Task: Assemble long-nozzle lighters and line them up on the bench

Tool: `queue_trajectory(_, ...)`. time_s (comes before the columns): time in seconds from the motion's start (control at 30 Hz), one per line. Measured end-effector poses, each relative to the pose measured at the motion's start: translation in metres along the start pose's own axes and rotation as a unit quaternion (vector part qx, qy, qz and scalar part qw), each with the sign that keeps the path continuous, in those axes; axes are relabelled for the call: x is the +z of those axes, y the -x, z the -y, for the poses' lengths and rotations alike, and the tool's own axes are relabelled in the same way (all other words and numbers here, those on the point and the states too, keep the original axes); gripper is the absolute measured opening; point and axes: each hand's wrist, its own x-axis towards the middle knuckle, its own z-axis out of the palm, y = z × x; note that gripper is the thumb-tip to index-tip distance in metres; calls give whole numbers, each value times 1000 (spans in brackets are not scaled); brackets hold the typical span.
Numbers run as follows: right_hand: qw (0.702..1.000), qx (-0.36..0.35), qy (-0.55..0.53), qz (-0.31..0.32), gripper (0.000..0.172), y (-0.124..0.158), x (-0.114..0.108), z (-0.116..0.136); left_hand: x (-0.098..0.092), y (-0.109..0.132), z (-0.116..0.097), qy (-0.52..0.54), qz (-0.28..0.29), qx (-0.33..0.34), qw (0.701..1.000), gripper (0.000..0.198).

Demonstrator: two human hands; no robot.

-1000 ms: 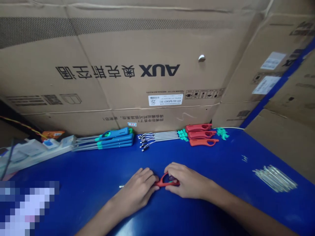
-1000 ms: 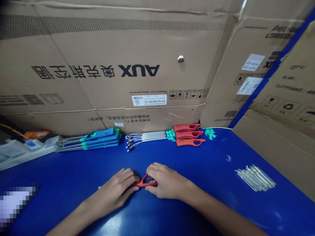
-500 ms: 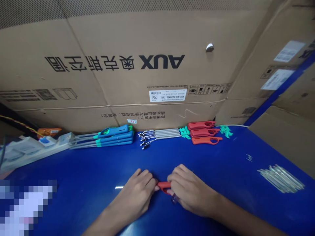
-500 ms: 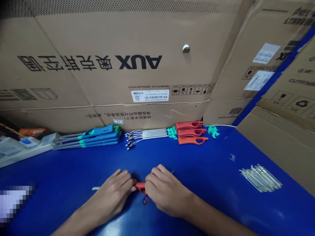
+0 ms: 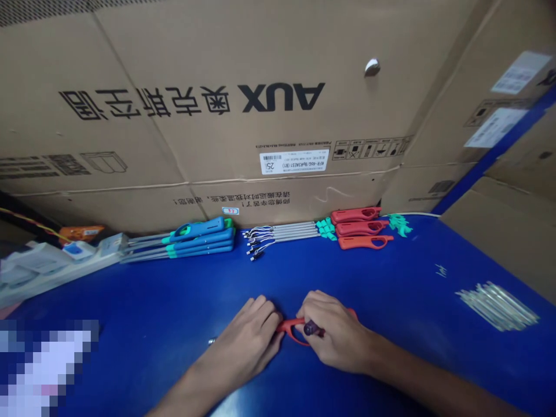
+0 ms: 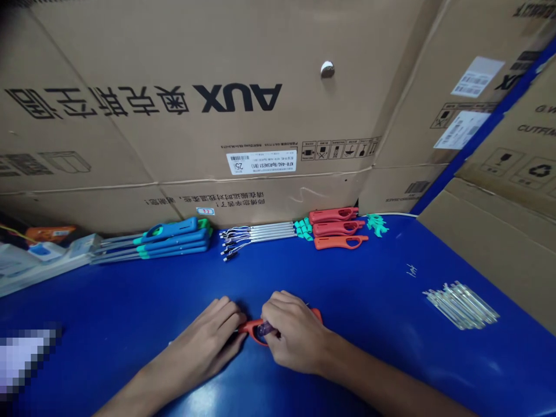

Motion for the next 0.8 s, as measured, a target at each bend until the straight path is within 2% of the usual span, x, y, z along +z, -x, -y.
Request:
queue_trajectory(0.2, 999, -33, -30, -22, 29, 0, 1, -2, -1, 1, 0, 7, 5, 1, 1000, 8)
queue_trajectory(0.33, 992, -52, -87, -79, 28, -2, -4, 3, 0, 2, 6, 15, 1, 8, 1000, 10)
queue_trajectory(0.4, 988, -44, -105, -102, 24, -4, -12, 6, -2, 3, 9, 26, -6, 13, 1000, 12)
queue_trajectory(0.47, 990, 3, -95, -107, 16, -7, -24, 4, -6, 3, 12, 45, 5, 11, 999, 14)
queue_trajectory(0.57, 988, 119, -45, -90, 11, -10, -41, -13, -14, 5, 15, 56, 36, -9, 998, 18)
queue_trajectory(0.63, 984, 166, 21, -56, 18, -11, -50, -28, -19, 6, 17, 48, 50, -23, 997, 19)
queue_trajectory(0.73, 979, 175, 100, -3, 30, -9, -58, -43, -24, 7, 20, 40, 67, -37, 996, 19)
queue_trajectory(0.8, 981, 159, 109, 6, 30, -8, -60, -41, -27, 7, 22, 42, 73, -41, 996, 19)
